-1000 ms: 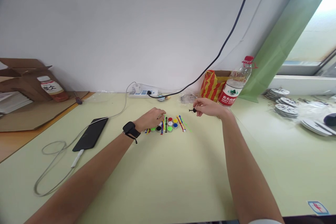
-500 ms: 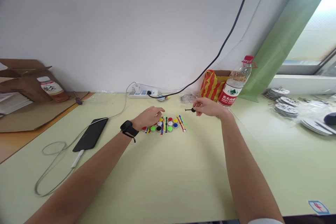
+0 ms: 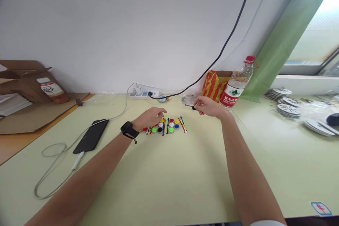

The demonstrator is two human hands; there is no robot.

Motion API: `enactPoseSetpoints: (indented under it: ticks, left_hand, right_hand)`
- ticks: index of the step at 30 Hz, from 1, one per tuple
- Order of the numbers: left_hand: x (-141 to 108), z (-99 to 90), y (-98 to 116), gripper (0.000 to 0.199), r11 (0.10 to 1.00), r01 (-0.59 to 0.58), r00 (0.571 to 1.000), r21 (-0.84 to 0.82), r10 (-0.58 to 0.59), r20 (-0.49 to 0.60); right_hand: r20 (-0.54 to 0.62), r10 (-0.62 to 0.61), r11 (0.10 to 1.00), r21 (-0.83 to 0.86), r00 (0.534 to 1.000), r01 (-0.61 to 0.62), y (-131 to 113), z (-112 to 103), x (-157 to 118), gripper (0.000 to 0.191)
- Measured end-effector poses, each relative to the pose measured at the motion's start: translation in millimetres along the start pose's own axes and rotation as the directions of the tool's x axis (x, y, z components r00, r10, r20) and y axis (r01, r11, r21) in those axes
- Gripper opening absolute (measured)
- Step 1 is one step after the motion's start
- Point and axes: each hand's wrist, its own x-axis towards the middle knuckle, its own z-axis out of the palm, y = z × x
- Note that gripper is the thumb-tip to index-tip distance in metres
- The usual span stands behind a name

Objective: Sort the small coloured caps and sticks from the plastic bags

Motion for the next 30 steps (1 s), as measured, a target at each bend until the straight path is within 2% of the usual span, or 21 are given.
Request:
enactPoseSetpoints:
  ticks: [4,7,11,14,17,21,24,30]
  left_hand:
    - [3.2,-2.3,14.1,0.032,0.971,-0.086,0.99,-0.223,0.059,-0.125]
    - [4.5,-5.1,35.3,0.04,0.884,-0.173,0.975,-0.433,0.093,-0.2]
    - [3.2,-7.4,57.8,0.043,0.759,-0.261,0.955,-0.596,0.111,-0.276]
    - [2.7,-7.8,60.9,0.033,0.738,-0.3,0.936,-0.605,0.107,-0.335]
    - [3.6,-7.3,56.8,0.028,0.736,-0.305,0.935,-0.604,0.109,-0.338]
    - [4.6,-5.6,52.9,0.028,0.733,-0.302,0.941,-0.61,0.129,-0.311]
    - [3.8,-4.5,54.6,0.024,0.747,-0.318,0.934,-0.584,0.14,-0.33]
    - [-0.7,-4.4,61.7,0.013,0.797,-0.339,0.92,-0.499,0.169,-0.354]
  right_hand:
    - [0.003,-0.118,0.962,0.249,0.993,0.114,-11.0,12.6,3.4,0.029]
    - [0.068,-0.245,0.882,0.429,0.967,0.193,-25.3,29.9,7.2,0.034]
    - [0.143,-0.319,0.823,0.532,0.937,0.199,-40.0,52.5,11.9,0.033]
    - [0.101,-0.308,0.82,0.531,0.946,0.211,-42.3,60.8,15.3,0.03]
    - [0.052,-0.287,0.832,0.508,0.957,0.222,-39.8,62.8,19.6,0.026]
    - [0.063,-0.274,0.802,0.565,0.96,0.192,-36.4,63.7,24.3,0.016]
    - [0.081,-0.279,0.806,0.561,0.957,0.187,-37.3,64.9,24.2,0.008]
    - [0.091,-0.27,0.869,0.451,0.958,0.202,-46.9,66.6,16.1,0.009]
